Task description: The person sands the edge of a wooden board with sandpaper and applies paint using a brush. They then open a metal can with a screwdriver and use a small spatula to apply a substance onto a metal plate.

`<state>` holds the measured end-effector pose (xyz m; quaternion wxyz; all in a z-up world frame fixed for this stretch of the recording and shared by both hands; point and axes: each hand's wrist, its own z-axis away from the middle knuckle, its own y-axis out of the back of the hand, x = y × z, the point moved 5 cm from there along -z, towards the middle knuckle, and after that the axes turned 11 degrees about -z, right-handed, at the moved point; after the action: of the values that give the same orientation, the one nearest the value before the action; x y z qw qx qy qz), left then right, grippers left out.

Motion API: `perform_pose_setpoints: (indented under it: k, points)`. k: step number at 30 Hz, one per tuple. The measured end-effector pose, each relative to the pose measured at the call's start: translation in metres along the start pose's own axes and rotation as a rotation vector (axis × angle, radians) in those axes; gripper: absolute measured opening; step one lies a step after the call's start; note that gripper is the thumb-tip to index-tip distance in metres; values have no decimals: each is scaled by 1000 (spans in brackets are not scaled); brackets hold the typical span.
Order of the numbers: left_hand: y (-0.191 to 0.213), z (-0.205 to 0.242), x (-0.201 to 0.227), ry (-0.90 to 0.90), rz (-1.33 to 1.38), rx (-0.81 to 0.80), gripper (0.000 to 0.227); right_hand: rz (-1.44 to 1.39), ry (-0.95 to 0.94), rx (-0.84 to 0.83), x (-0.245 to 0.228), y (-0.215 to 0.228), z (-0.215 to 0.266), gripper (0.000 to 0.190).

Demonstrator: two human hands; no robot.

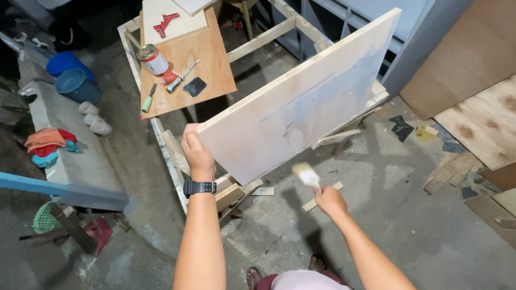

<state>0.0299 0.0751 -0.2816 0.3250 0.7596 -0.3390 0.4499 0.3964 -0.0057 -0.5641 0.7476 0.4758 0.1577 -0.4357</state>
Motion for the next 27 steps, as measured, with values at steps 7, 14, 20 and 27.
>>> perform_pose_setpoints:
  k: [7,14,20,27]
  points:
    - [0,-14,-26,-13,5,102,36,-394,712,592,-187,162,73,26]
    - [0,-12,-30,-30,-16,174,38,-219,358,276,-116,91,-9,38]
    - [5,-18,-44,-125,-159,255,43,12,-119,-4,24,47,-25,57]
    - [0,-19,-55,-255,-309,385,42,-306,523,532,-137,213,10,33]
